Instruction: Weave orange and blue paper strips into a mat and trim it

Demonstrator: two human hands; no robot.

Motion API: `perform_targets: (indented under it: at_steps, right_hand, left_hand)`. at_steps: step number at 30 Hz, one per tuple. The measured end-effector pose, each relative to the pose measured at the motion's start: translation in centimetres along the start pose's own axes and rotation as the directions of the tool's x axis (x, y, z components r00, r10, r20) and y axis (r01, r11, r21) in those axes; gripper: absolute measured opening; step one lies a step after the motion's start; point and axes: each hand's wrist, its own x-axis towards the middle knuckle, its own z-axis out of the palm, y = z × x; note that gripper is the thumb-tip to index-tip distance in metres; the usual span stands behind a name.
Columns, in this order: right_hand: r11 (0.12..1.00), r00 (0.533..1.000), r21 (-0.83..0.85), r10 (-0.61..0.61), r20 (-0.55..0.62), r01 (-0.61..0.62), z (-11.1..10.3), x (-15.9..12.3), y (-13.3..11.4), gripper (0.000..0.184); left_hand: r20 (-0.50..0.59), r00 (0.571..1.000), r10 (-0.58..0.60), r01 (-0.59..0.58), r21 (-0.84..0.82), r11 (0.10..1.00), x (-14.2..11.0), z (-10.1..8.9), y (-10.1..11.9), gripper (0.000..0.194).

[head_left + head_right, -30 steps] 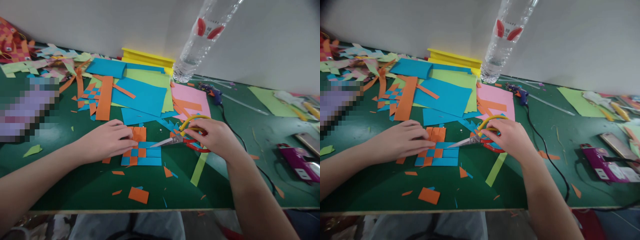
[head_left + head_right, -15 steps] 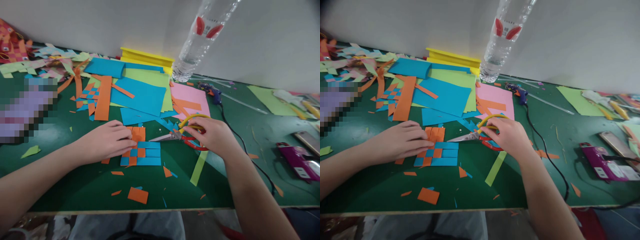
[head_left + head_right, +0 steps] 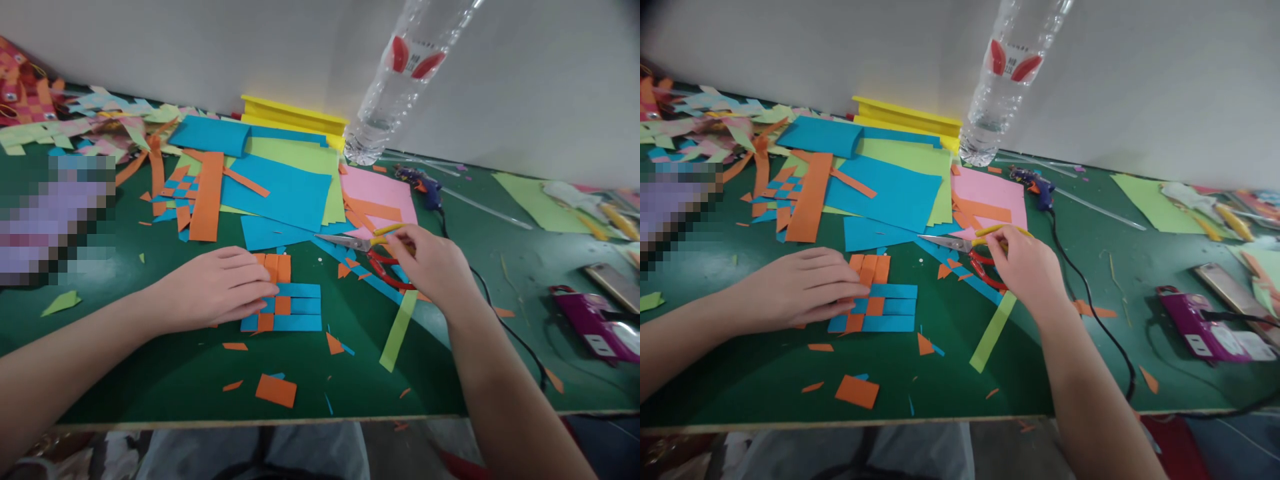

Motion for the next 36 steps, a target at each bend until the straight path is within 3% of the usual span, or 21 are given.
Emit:
perform_targets:
  at_steps: [3,11,15,20,31,36]
  right_hand:
    - [0.999,0.999,-0.003,0.038,-0.010,-0.038,-0.3,0.0,0.0,0.027]
    - [0.997,0.994,0.068,0.046,-0.094,-0.040,-0.5,0.1,0.4,0.036]
    - [0.996,0.996,0.061,0.062,-0.059,-0.059,-0.6,0.0,0.0,0.034]
    - [0.995,0.996,0.058,0.082,-0.027,-0.080,-0.8,0.0,-0.6,0.029]
    - [0.996,0.995,0.075,0.055,-0.078,-0.049,0.1,0.1,0.2,0.025]
    - [0.999,0.999,0.009,0.048,0.006,-0.048,0.5,0.0,0.3,0.028]
  left_hand:
    - [-0.009,0.999,-0.035,0.035,0.019,0.999,0.0,0.1,-0.1,0.026]
    - [0.177,0.966,-0.190,0.186,0.039,0.982,-1.3,1.0,-0.7,0.051]
    - [0.210,0.958,-0.197,0.197,0.017,0.980,-1.5,1.3,-0.9,0.055]
    - [0.157,0.971,-0.178,0.175,0.037,0.984,-1.2,1.3,-0.9,0.042]
    - [0.025,0.986,-0.166,0.162,0.118,0.980,-0.7,0.5,-1.1,0.029]
    - [-0.017,0.978,-0.210,0.210,0.161,0.964,-0.6,0.0,-1.1,0.022]
